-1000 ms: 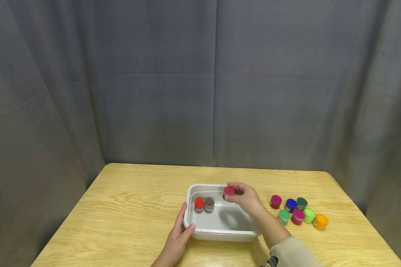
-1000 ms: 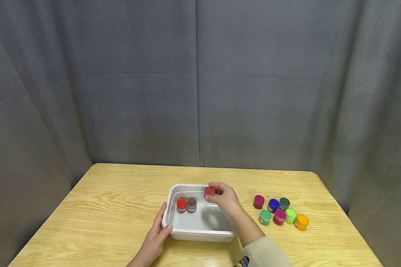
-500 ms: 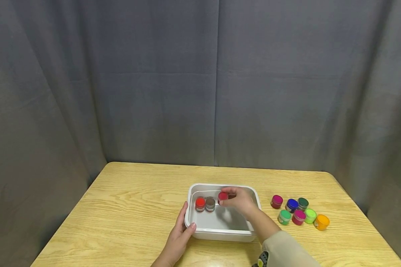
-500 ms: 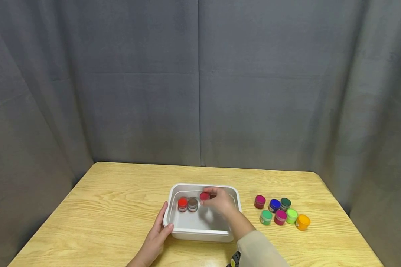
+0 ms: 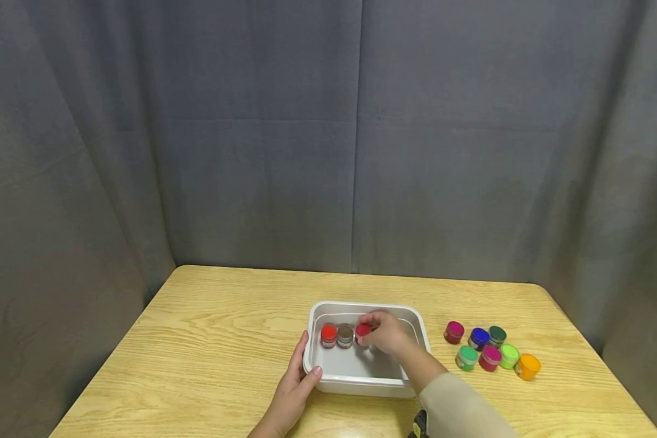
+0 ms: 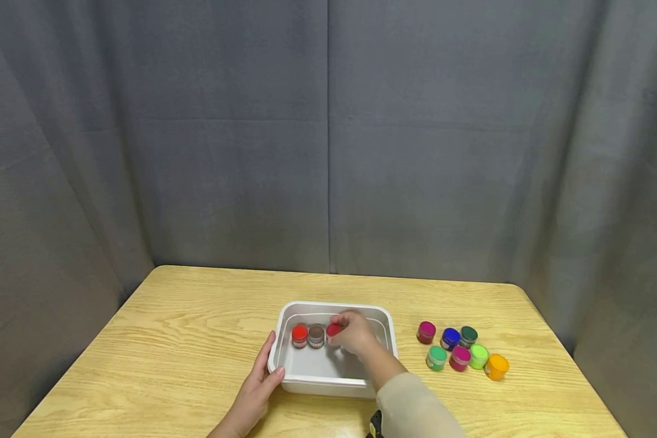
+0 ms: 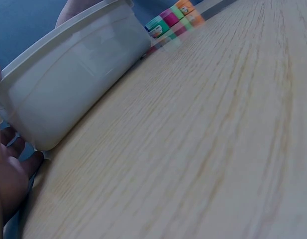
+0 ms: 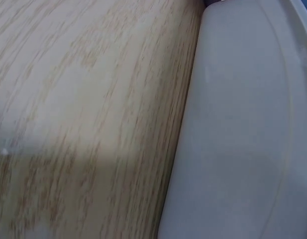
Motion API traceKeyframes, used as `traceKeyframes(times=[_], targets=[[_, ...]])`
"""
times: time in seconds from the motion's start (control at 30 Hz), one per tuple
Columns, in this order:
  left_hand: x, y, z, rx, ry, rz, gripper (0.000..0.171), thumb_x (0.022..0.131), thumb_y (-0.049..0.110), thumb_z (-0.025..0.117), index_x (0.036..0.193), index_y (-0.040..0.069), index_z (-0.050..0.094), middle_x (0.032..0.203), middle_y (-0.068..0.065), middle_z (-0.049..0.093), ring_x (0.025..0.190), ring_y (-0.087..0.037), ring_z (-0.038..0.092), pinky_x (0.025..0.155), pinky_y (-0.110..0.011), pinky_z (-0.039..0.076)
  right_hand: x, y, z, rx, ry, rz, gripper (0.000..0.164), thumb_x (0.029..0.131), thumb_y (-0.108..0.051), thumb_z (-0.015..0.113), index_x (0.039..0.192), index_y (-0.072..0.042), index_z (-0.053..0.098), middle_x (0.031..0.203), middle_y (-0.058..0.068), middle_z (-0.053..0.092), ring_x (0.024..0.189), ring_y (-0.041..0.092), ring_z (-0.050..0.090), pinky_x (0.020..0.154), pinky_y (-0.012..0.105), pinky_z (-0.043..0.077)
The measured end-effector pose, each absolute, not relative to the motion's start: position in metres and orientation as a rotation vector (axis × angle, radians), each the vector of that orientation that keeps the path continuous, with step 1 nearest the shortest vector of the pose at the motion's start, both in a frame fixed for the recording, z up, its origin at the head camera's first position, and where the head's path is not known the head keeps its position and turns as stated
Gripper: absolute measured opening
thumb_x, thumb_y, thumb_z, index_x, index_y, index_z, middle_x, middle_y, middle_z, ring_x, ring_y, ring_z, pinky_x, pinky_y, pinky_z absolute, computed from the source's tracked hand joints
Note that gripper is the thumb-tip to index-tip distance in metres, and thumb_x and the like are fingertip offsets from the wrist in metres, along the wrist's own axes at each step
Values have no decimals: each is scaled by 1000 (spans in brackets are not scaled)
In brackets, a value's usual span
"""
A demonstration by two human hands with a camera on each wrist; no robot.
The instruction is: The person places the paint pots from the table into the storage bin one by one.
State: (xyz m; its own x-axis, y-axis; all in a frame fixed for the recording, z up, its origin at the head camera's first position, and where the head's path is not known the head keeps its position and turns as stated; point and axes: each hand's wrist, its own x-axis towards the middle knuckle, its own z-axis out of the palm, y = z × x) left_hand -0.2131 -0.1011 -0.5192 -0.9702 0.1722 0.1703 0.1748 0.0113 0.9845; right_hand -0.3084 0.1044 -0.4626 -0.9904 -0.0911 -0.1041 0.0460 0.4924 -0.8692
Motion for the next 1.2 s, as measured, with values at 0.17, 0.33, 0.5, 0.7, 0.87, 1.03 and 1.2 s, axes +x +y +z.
traceKeyframes(times=[0.17, 0.33, 0.5, 0.7, 0.87, 1.03, 1.2], targets=[[-213, -101, -519, -404, -2224, -2187, 69, 102, 16, 49, 159, 15, 10, 165, -17, 5, 149, -40, 18, 117, -43, 24, -320, 109, -480, -136, 2589, -1549, 40, 66, 6, 82, 104, -1, 69, 96, 12, 69, 87, 19, 61, 79, 28, 52], [-213, -101, -519, -409, -2231, -2179, 69, 102, 16, 49, 159, 15, 10, 165, -18, 5, 149, -39, 18, 117, -39, 25, -318, 106, -478, -125, 2614, -1515, 41, 64, 8, 81, 103, 0, 69, 97, 12, 69, 89, 20, 62, 81, 32, 53], [-213, -102, -520, -402, -2243, -2179, 69, 102, 16, 49, 159, 15, 9, 165, -18, 5, 148, -40, 18, 114, -24, 30, -308, 98, -463, -9, 2645, -1417, 45, 65, 12, 78, 107, 4, 67, 103, 17, 67, 96, 25, 62, 91, 40, 51], [-214, -102, -521, -385, -2252, -2180, 69, 102, 18, 50, 159, 16, 10, 165, -17, 6, 149, -39, 18, 108, -11, 28, -307, 98, -462, -12, 2661, -1401, 44, 67, 10, 78, 109, 5, 66, 102, 16, 67, 95, 23, 61, 90, 37, 50], [-213, -102, -522, -400, -2258, -2166, 69, 102, 18, 49, 159, 14, 9, 165, -18, 4, 149, -41, 17, 114, -25, 30, -305, 100, -460, -10, 2654, -1442, 43, 70, 7, 79, 110, 4, 66, 105, 16, 69, 97, 23, 62, 89, 37, 52], [-213, -102, -521, -391, -2273, -2154, 69, 102, 19, 49, 159, 15, 9, 165, -17, 4, 149, -40, 17, 116, -35, 27, -302, 104, -456, -3, 2655, -1468, 42, 73, 2, 79, 112, 3, 66, 105, 16, 67, 96, 24, 61, 84, 38, 54], [-212, -102, -521, -388, -2266, -2149, 69, 102, 18, 49, 159, 15, 9, 165, -18, 4, 148, -41, 18, 116, -35, 28, -302, 110, -453, -5, 2697, -1442, 43, 72, -4, 81, 113, 0, 68, 107, 17, 66, 99, 25, 61, 86, 40, 54]])
